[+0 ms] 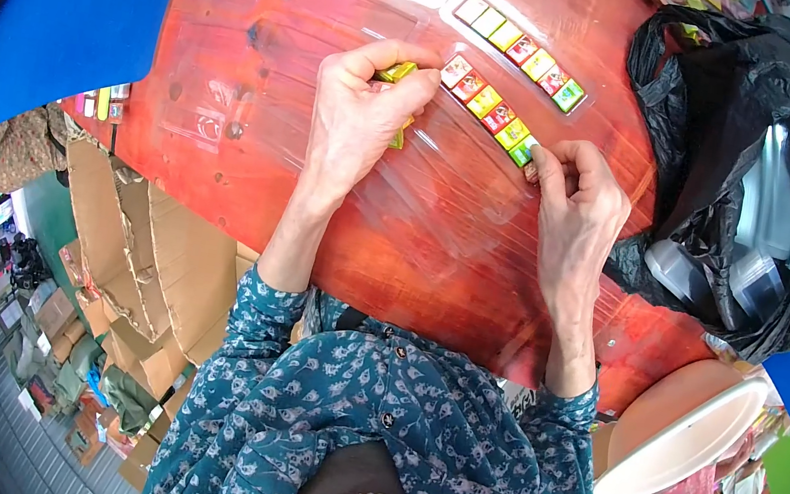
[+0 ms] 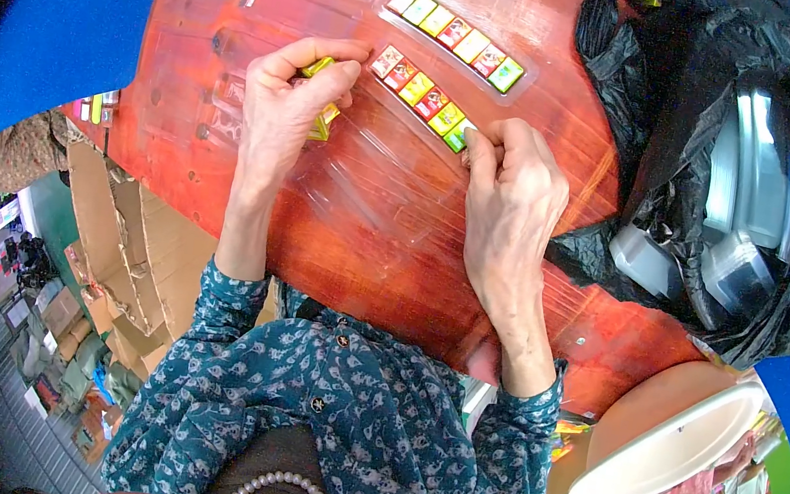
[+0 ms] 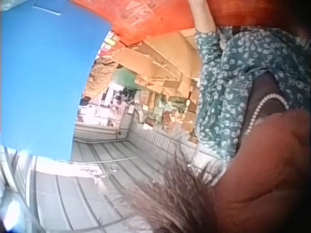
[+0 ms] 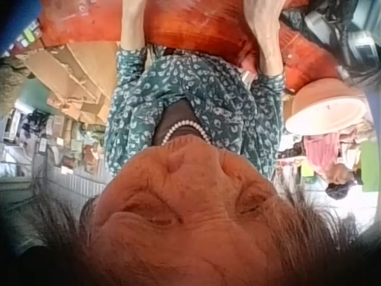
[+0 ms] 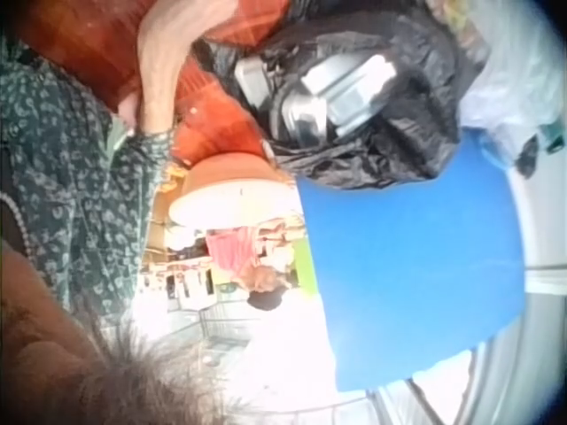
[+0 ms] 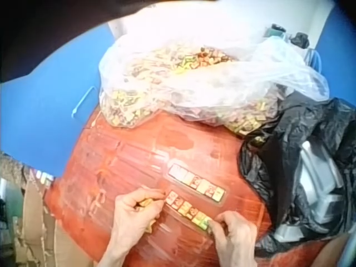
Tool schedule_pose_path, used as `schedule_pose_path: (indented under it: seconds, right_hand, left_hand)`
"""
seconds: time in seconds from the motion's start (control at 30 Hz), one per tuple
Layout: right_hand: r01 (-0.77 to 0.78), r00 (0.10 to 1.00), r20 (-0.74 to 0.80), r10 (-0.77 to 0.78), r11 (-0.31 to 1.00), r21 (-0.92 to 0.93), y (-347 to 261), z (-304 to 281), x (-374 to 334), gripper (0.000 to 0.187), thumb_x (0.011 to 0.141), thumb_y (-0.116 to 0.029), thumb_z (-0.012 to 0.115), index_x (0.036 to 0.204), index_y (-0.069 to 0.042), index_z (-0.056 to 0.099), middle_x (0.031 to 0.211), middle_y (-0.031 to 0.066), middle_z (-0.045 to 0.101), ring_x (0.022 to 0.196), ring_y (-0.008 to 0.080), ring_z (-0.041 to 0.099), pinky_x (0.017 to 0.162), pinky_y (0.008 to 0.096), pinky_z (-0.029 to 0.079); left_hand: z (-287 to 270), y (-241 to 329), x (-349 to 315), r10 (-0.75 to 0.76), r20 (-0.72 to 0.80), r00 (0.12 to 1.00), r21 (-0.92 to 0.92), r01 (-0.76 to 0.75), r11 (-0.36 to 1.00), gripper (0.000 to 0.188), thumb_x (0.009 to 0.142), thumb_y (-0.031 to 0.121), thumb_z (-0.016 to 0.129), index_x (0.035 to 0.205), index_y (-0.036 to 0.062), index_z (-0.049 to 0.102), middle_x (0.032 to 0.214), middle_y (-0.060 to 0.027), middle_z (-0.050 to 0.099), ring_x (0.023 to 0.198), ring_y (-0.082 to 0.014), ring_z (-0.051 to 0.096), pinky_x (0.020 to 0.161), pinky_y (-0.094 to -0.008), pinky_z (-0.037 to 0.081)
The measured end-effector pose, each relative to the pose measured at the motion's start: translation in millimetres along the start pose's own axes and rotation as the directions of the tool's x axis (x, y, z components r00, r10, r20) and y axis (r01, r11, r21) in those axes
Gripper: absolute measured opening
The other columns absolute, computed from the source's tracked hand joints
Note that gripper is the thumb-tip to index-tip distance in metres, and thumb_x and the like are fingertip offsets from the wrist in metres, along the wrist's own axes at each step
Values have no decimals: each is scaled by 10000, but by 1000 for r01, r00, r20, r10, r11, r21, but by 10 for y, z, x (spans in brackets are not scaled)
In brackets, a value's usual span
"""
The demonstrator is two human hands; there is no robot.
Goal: Arranging small colorful toy blocks into clear plastic trays on a assembly table.
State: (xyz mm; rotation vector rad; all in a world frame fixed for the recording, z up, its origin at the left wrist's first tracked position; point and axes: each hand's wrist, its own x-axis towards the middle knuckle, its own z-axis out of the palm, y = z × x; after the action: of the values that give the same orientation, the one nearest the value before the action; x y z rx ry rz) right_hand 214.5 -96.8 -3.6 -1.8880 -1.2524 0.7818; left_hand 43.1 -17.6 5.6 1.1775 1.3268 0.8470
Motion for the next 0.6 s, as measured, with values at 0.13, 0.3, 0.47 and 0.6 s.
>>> schedule_pose_path:
  seconds: [0.13,0.3,0.47,0.6]
  right_hand:
    - [8,999,-39,-9,1000,-26,50,40,-31,93,784,-27,624,745,19,553,672,143,581,601,259,595,543,345,447]
    - [54,994,-83,-63,992,-110,98,50,-113,70,789,-28,622,773,17,570,682,137,571,635,250,598,563,328,450]
    - [36,988,-149,-42,999,-39,129,58,-209,60,794,-10,622,811,31,583,713,140,571,629,253,596,579,329,465]
    - [37,990,-133,-40,999,-30,84,29,-198,54,793,2,621,815,34,583,741,144,578,629,257,598,581,329,471]
  left_hand:
    - [-5,2,-1,-5,7,1000,3,5,1000,134,802,71,620,897,-11,666,608,-3,576,510,-35,498,428,-182,361]
    - [-2,-11,-21,-7,14,1000,-9,7,1000,136,801,71,623,897,-16,664,614,-7,581,519,-36,504,437,-182,368]
    - [14,-46,-28,9,3,1000,-7,-9,1000,139,802,70,624,900,-21,664,624,-12,586,534,-42,516,445,-187,377]
    - [27,-52,-22,23,1,1000,5,-23,1000,148,800,71,627,908,-23,664,636,-14,590,540,-43,519,450,-189,379]
